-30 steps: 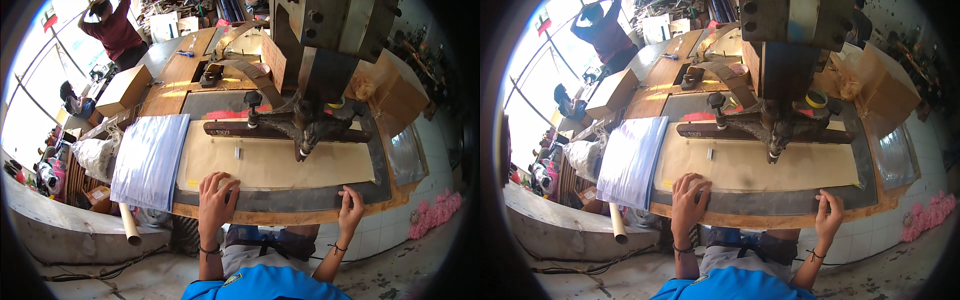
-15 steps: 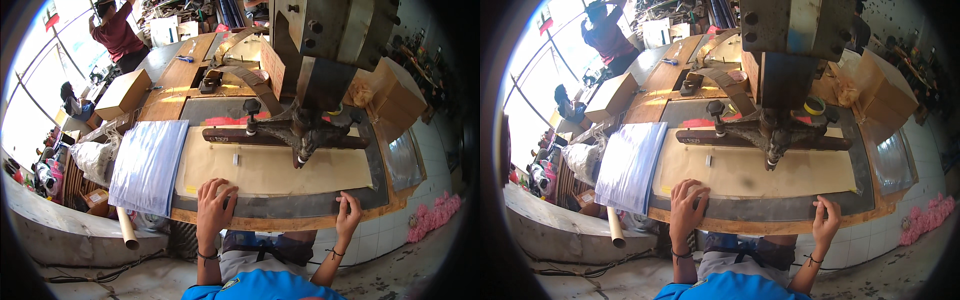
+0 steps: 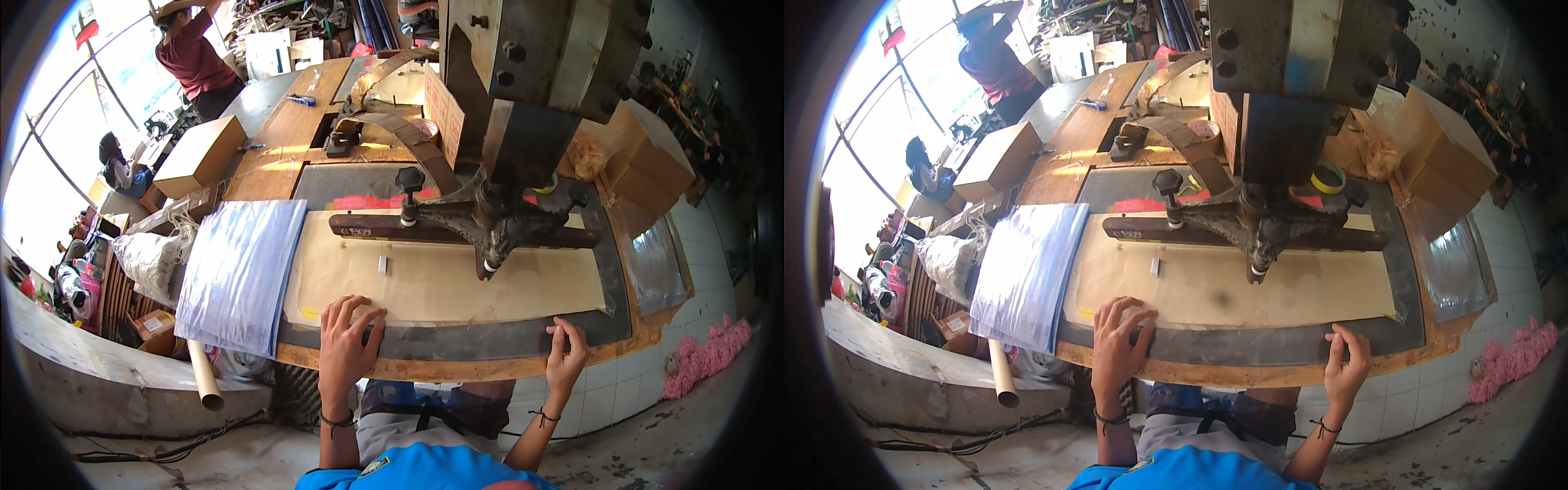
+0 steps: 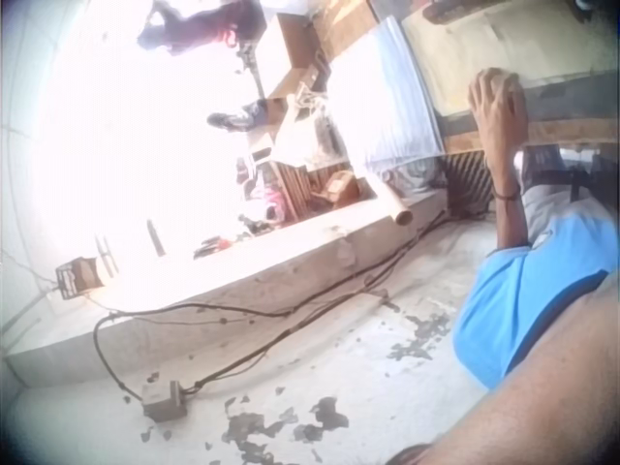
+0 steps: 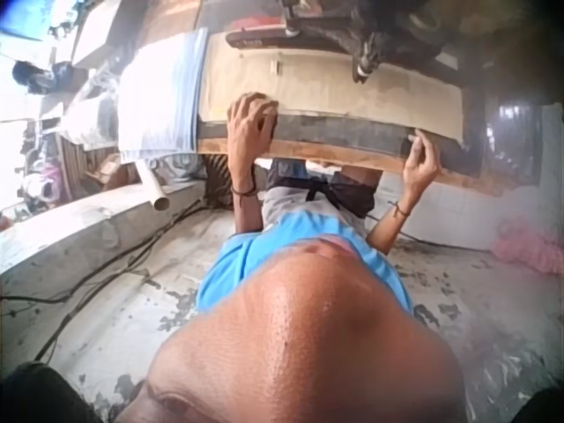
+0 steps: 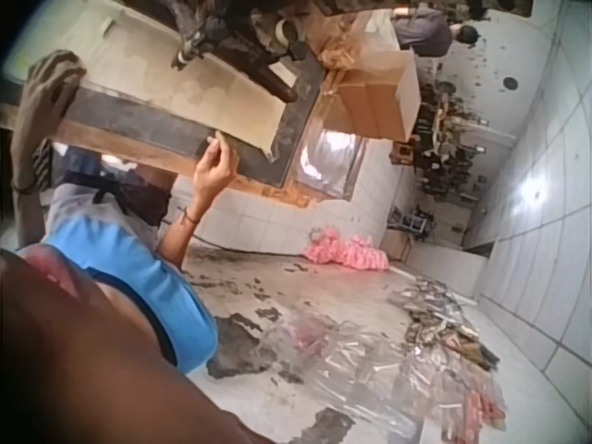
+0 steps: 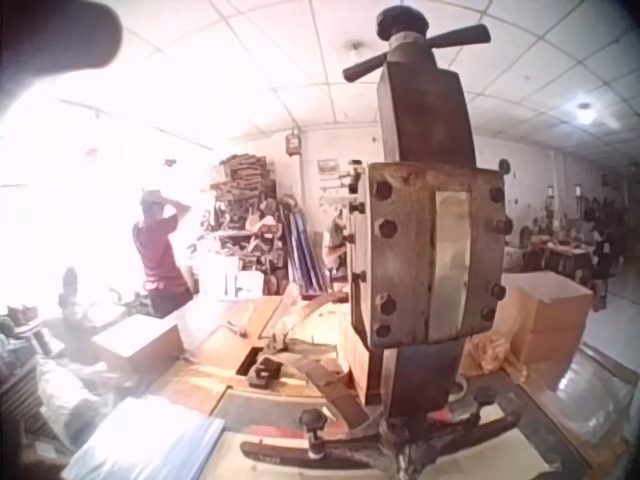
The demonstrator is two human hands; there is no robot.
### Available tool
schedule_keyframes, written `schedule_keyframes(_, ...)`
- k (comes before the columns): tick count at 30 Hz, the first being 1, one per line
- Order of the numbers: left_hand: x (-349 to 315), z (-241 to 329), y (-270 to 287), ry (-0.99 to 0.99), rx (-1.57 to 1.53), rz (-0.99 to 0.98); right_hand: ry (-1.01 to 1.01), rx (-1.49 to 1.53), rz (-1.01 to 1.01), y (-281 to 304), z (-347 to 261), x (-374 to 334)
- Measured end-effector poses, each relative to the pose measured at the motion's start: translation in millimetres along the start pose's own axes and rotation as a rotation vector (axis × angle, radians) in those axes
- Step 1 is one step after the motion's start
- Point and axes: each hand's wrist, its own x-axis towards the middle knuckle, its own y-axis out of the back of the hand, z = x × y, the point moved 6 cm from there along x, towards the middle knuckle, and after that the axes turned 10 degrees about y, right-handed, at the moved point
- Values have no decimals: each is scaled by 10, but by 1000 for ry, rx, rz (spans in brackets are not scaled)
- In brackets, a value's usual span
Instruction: The person positions a rectangular object under a stamping machine, lowers the handle to apply pressure, and then removes a clear plastic item from the workspace.
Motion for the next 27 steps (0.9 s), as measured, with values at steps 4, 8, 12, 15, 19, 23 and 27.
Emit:
schedule_keyframes(4,-6,-8,0,1,1,2,7,-1,6,5,-23,7)
schedule_keyframes(8,-4,-5,0,2,-1,-2,1,1,8,4,-32,7)
schedule_keyframes(12,-3,-10,-12,2,-4,-6,-12,3,11,7,-17,-1)
schedule_keyframes(15,-1,-10,-9,1,-4,-6,-11,1,11,4,-8,-4)
schedule_keyframes(19,0,-7,-4,4,-4,-3,-2,-2,11,5,4,-3)
schedule_keyframes(23,3,-11,-3,2,-2,-6,-8,-5,11,1,-2,0)
schedule_keyframes(27,-1,-9,1,3,-1,-6,13,-13,-2,4,-4,1)
